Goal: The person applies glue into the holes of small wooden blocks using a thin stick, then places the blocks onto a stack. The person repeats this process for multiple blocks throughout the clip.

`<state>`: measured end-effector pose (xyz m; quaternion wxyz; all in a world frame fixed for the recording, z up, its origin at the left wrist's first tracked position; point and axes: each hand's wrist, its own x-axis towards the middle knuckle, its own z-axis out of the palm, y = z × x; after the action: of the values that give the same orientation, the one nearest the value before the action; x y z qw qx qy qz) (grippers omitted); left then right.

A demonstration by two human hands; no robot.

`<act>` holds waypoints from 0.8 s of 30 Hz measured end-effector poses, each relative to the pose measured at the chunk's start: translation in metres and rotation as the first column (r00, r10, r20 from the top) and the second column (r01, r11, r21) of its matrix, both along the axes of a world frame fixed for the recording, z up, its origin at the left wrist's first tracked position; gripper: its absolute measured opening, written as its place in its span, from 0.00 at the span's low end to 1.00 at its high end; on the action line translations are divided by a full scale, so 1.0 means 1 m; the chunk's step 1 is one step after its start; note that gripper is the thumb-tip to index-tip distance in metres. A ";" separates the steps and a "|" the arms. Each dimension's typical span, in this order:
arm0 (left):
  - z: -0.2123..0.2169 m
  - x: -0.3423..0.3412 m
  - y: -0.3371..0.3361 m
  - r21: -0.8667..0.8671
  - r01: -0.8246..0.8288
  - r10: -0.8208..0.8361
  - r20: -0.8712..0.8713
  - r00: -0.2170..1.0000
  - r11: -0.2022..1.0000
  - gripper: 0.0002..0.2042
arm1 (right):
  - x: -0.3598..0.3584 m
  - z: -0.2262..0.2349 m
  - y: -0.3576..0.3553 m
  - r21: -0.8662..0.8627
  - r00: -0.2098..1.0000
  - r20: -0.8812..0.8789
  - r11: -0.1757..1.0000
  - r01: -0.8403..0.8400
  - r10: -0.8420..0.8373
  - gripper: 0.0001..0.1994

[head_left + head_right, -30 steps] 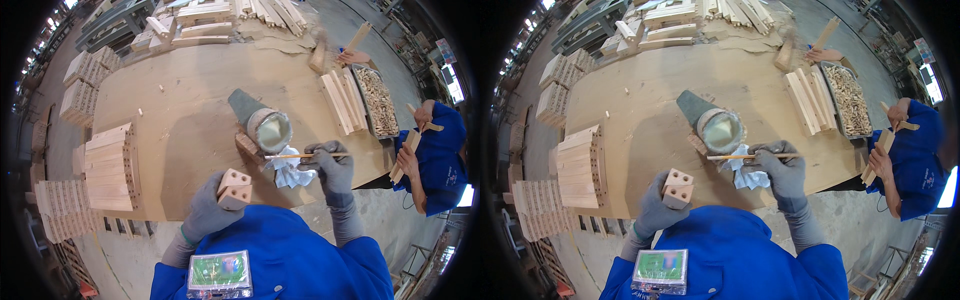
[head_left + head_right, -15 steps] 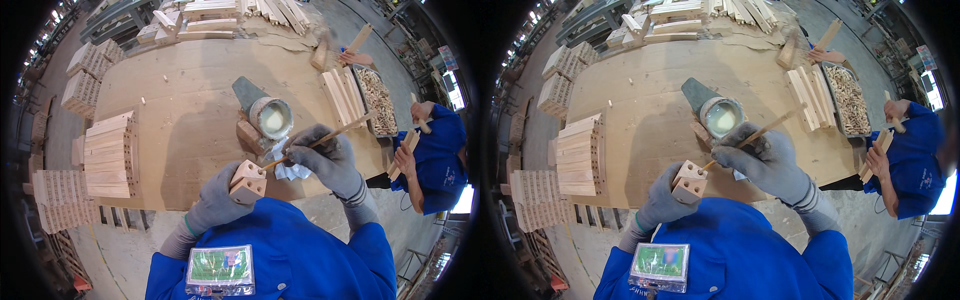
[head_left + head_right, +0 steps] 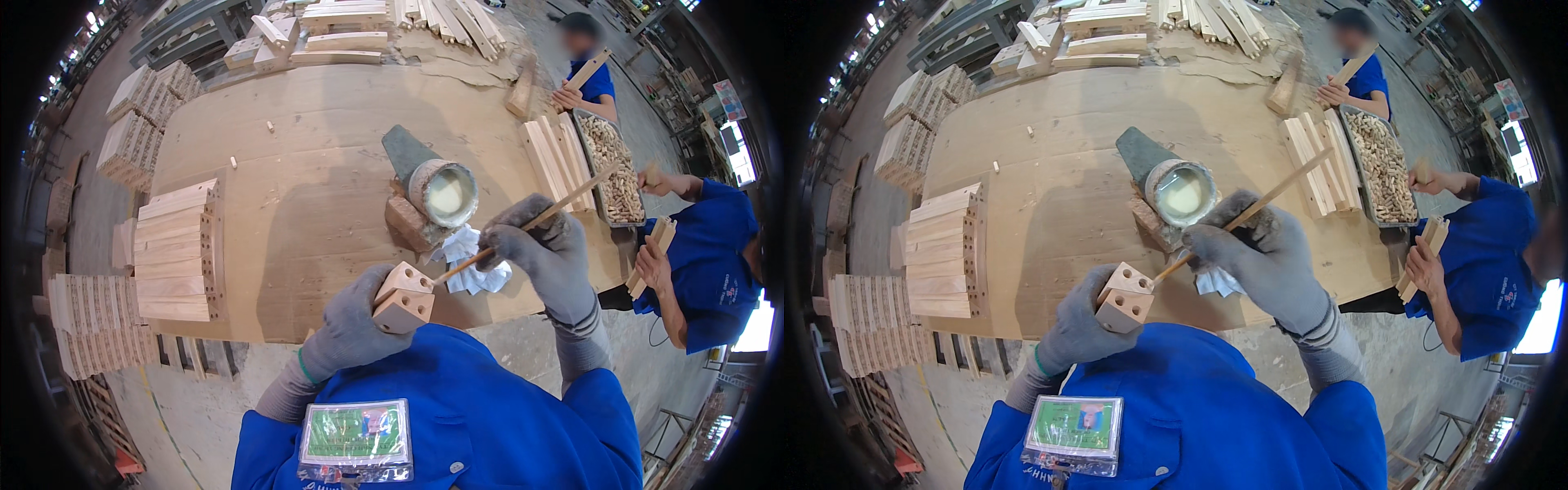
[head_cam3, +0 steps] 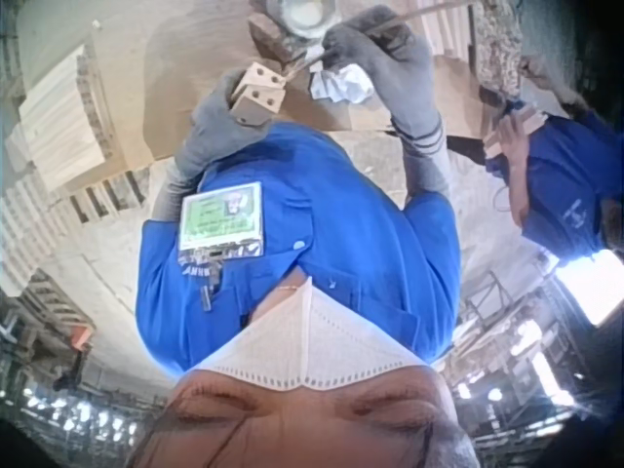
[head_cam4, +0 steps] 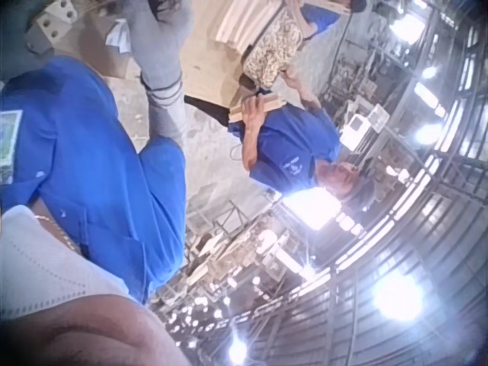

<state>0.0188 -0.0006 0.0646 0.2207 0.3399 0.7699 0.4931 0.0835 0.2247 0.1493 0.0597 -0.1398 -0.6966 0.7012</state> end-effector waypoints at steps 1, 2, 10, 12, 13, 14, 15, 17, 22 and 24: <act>-0.001 0.000 0.000 0.004 0.000 0.000 0.003 1.000 1.000 0.34 | 0.001 -0.002 0.000 -0.045 0.999 -0.022 0.999 0.025 -0.026 0.06; -0.002 0.000 0.000 0.024 0.000 0.000 -0.024 1.000 1.000 0.33 | 0.001 -0.003 0.000 -0.091 0.998 -0.042 0.995 0.049 -0.053 0.06; -0.004 -0.002 0.004 0.052 0.022 -0.019 -0.059 0.998 0.998 0.31 | -0.013 -0.016 -0.010 -0.169 0.998 -0.025 0.984 0.049 -0.054 0.07; -0.007 -0.002 0.004 0.054 0.024 -0.021 -0.065 0.998 0.998 0.31 | -0.012 -0.015 -0.011 -0.102 0.999 0.020 0.994 0.044 -0.043 0.08; -0.008 -0.003 0.004 0.055 0.025 -0.021 -0.071 0.997 0.998 0.31 | -0.009 -0.015 -0.010 -0.064 0.999 0.027 0.997 0.038 -0.036 0.09; -0.009 -0.003 0.004 0.053 0.025 -0.022 -0.072 0.997 0.998 0.31 | -0.008 -0.014 -0.009 -0.027 0.999 0.034 0.999 0.031 -0.030 0.09; -0.010 -0.003 0.004 0.051 0.026 -0.022 -0.074 0.997 0.998 0.31 | -0.010 -0.011 -0.010 -0.045 0.999 0.036 0.999 0.027 -0.025 0.09; -0.011 -0.004 0.005 0.041 0.032 -0.030 -0.049 0.998 0.999 0.32 | -0.012 -0.004 -0.011 -0.080 0.999 0.044 0.996 0.028 -0.025 0.10; -0.011 -0.008 0.007 -0.029 0.049 -0.050 -0.033 0.998 0.998 0.33 | -0.014 -0.004 -0.005 -0.008 0.999 0.049 1.000 0.017 -0.017 0.06; -0.007 -0.010 0.008 -0.058 0.058 -0.059 -0.006 0.998 0.997 0.33 | -0.014 -0.006 -0.001 -0.021 0.999 0.020 0.999 0.031 -0.030 0.06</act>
<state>0.0088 0.0073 0.0572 0.2419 0.3575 0.7743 0.4628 0.0698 0.2235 0.1432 0.0620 -0.1578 -0.6874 0.7062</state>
